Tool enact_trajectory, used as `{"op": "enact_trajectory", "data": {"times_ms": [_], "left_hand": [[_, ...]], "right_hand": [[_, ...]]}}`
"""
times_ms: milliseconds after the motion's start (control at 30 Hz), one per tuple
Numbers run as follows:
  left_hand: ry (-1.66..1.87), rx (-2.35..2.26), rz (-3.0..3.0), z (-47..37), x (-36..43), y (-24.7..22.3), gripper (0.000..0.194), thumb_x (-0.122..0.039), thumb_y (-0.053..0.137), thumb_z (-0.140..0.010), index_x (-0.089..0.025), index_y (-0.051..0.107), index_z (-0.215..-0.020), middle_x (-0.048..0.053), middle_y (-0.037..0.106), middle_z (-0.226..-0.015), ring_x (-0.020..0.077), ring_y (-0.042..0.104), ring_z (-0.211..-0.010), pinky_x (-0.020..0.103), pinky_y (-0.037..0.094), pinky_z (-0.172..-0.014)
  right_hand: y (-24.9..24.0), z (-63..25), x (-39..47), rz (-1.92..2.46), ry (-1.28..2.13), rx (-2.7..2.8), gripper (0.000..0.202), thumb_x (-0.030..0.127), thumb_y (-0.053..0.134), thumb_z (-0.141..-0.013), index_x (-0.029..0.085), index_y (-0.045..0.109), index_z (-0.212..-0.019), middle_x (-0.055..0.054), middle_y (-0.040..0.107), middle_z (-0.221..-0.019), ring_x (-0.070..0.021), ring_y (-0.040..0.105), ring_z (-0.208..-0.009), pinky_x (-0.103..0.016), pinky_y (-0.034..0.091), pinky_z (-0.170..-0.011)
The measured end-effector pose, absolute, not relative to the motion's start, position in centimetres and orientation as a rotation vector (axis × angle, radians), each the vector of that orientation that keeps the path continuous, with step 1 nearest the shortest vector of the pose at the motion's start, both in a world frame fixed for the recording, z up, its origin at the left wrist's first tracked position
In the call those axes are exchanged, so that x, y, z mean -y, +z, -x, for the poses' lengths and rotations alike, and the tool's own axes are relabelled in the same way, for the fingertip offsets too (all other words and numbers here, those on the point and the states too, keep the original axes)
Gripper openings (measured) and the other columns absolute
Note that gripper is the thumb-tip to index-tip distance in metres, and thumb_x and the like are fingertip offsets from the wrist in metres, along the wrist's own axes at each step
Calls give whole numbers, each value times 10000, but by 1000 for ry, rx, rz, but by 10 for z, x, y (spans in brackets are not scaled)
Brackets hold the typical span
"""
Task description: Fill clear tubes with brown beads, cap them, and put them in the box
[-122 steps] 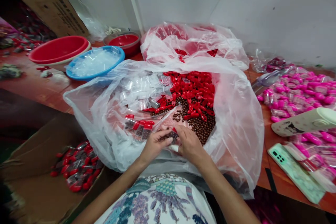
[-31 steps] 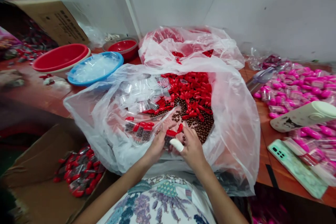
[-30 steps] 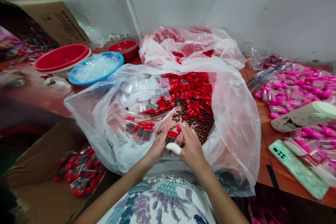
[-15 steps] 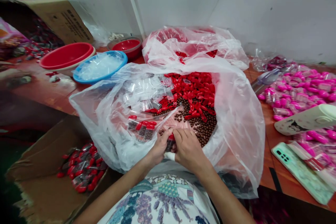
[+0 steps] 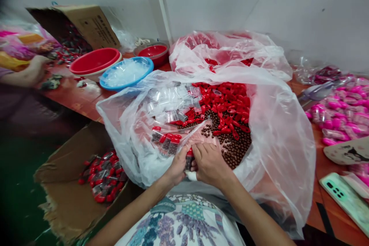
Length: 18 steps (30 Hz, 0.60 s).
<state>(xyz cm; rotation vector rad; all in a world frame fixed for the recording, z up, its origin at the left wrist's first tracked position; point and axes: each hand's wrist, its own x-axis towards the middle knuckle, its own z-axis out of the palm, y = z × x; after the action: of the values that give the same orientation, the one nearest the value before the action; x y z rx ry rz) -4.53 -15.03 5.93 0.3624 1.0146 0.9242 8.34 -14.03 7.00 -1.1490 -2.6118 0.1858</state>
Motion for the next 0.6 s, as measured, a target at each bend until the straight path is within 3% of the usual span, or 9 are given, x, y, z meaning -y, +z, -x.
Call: {"op": "enact_trajectory", "data": {"times_ms": [133, 233, 300, 400, 500, 600], "left_hand": [[939, -1139, -422, 56, 153, 54, 461, -597, 468, -767, -155, 585, -700, -18, 499, -476, 105, 432, -410, 225, 341, -425], [1060, -1287, -733, 80, 143, 57, 352, -506, 555, -769, -175, 642, -854, 33, 634, -723, 165, 578, -690, 263, 441, -653], [1104, -1385, -995, 105, 131, 63, 302, -442, 581, -779, -200, 647, -947, 42, 648, -859, 189, 580, -841, 276, 427, -779], [1066, -1642, -1362, 151, 111, 71, 268, -380, 542, -816, -210, 628, -1004, 55, 619, -937, 200, 564, -853, 303, 418, -810], [850, -1935, -1735, 193, 99, 71, 287, -305, 574, -789, -184, 613, -1046, 89, 561, -1034, 243, 515, -976, 369, 376, -905], [453, -1898, -2023, 217, 97, 64, 493, -248, 683, -685, -197, 553, -1157, 90, 523, -1103, 272, 448, -1075, 407, 344, -952]], "right_hand": [[66, -72, 138, 1113, 222, 2596, 509, 269, 538, -675, 99, 520, -1155, -150, 593, -1025, -289, 508, -919, -399, 389, -817], [69, -58, 134, 1177, 304, 2556, 513, 212, 528, -660, 91, 507, -1157, -146, 587, -1046, -281, 506, -955, -383, 395, -844], [70, -47, 131, 1239, 381, 2552, 467, 175, 518, -638, 100, 531, -1099, -138, 595, -1004, -278, 518, -929, -377, 411, -827], [65, -30, 125, 1278, 530, 2561, 501, 144, 524, -608, 120, 518, -1108, -125, 600, -968, -274, 544, -900, -367, 434, -793], [54, -17, 117, 1325, 715, 2463, 618, 106, 539, -595, 134, 451, -1205, -143, 557, -1093, -265, 557, -944, -356, 446, -798], [43, -8, 109, 1291, 935, 2268, 695, 69, 566, -574, 160, 415, -1247, -161, 416, -1301, -278, 489, -1112, -371, 422, -878]]}}
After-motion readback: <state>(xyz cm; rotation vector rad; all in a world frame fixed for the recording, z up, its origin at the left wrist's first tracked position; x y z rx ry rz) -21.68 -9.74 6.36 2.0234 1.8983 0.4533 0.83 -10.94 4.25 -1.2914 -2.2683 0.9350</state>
